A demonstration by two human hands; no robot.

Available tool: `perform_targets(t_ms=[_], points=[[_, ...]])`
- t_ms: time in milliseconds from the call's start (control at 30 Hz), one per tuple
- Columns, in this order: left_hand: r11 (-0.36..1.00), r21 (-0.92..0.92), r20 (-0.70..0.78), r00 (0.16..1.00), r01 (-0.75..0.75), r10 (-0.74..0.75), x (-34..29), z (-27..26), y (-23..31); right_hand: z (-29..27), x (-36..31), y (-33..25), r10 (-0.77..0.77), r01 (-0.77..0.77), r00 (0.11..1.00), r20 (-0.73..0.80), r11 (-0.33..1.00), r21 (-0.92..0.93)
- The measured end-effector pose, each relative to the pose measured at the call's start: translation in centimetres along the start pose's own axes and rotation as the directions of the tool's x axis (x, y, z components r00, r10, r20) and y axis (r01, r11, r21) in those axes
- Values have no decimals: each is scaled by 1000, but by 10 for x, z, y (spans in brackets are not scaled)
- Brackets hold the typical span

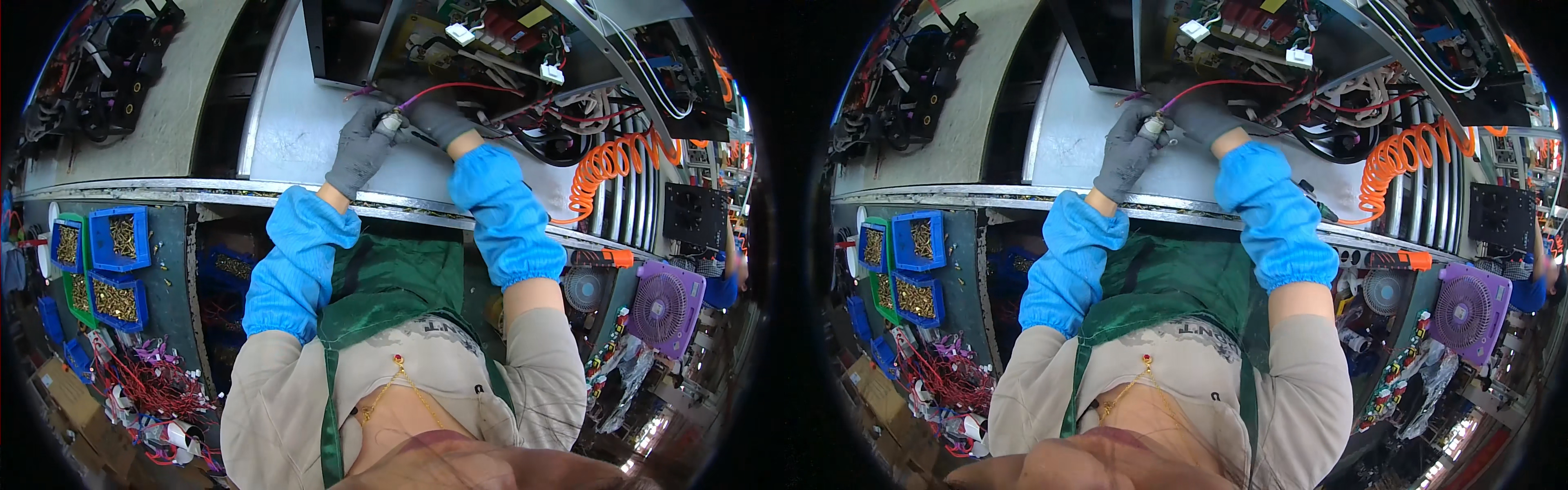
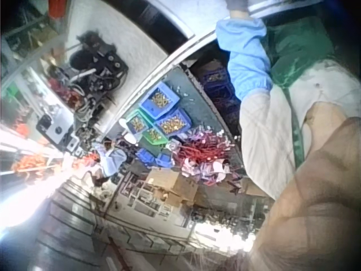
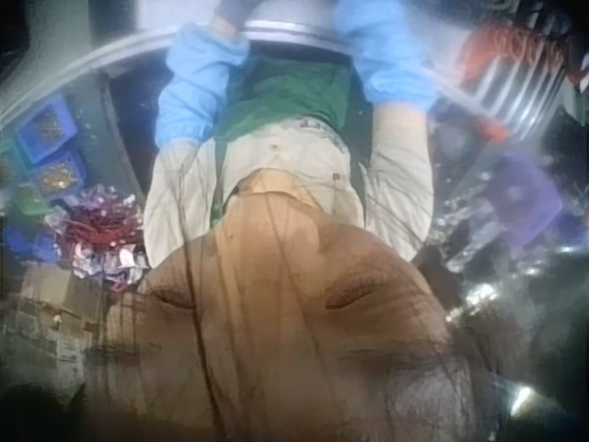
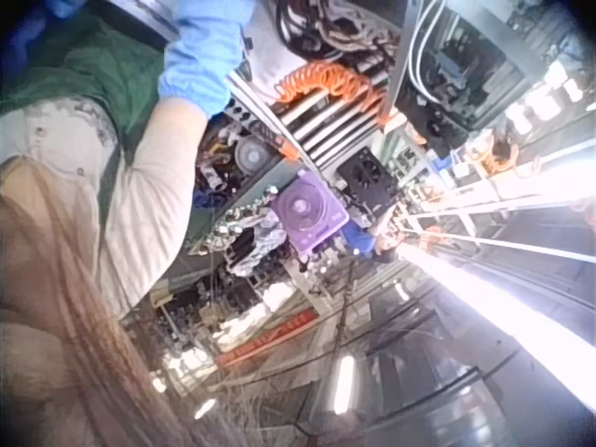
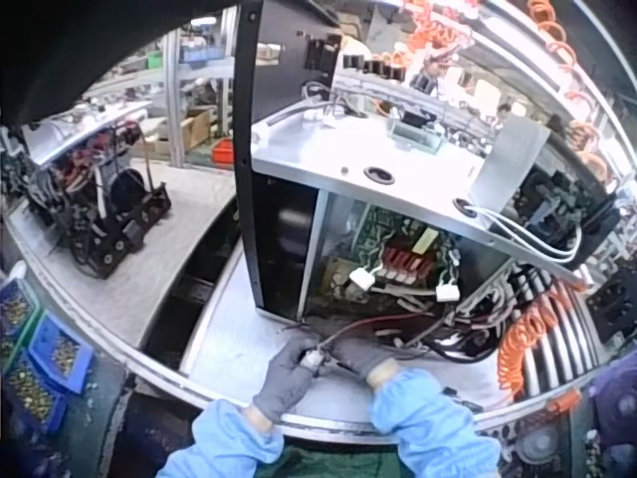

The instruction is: The person assembles an electronic device by connecting wires and installing a circuit board into a metal chassis. They use a pneumatic screwdriver to secure the board and other components with screws, working within a factory environment.

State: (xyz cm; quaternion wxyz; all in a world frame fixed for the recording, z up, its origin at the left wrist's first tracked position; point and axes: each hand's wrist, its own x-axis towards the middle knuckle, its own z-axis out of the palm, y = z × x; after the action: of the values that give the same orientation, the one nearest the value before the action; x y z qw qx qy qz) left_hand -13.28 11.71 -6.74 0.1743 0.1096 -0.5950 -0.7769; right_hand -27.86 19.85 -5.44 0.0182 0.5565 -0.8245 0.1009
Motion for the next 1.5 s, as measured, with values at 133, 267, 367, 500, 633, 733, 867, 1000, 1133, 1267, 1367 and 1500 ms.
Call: perform_targets(t_ms=[133, 267, 367, 500, 633, 733, 867, 1000, 1133, 1267, 1367, 1500], points=[[1000, 24, -44, 999, -6, 7, 2, -3, -13, 17, 12, 2, 91, -80, 996, -16, 936, 343], [998, -62, -67, 998, -21, 17, -1, 0, -8, -15, -1, -15, 117, -119, 992, 38, 991, 59], [989, -105, -126, 988, -103, 89, 1, 2, -1, -35, -30, -27, 314, -312, 948, 48, 949, -46], [993, -98, -114, 992, -66, 55, 4, 5, 5, -34, -47, -37, 359, -364, 918, -170, 932, 4], [994, -68, -131, 989, -80, 71, 7, 8, 9, -37, -50, -42, 340, -335, 923, -183, 941, 55], [986, -73, -152, 979, -150, 137, 9, 14, 12, -46, -53, -45, 330, -320, 938, -103, 942, 103], [984, -24, -172, 971, -174, 168, 11, 19, 10, -47, -55, -41, 347, -335, 931, -115, 936, 110], [985, 3, -144, 975, -173, 171, 14, 15, 14, -47, -54, -36, 298, -282, 945, -131, 950, 132], [990, 47, -112, 984, -135, 139, 16, 9, 24, -52, -51, -34, 271, -258, 958, -90, 957, 133], [988, 133, -167, 981, -78, 100, 22, 10, 27, -42, -54, -23, 214, -197, 972, -99, 968, 154], [993, 97, 75, 996, -60, 53, 22, 4, 38, -45, -53, -28, 277, -261, 955, -106, 954, 148], [939, 266, 55, 976, -218, 211, 25, 6, 31, -37, -53, -40, 421, -399, 875, -237, 906, 140]])
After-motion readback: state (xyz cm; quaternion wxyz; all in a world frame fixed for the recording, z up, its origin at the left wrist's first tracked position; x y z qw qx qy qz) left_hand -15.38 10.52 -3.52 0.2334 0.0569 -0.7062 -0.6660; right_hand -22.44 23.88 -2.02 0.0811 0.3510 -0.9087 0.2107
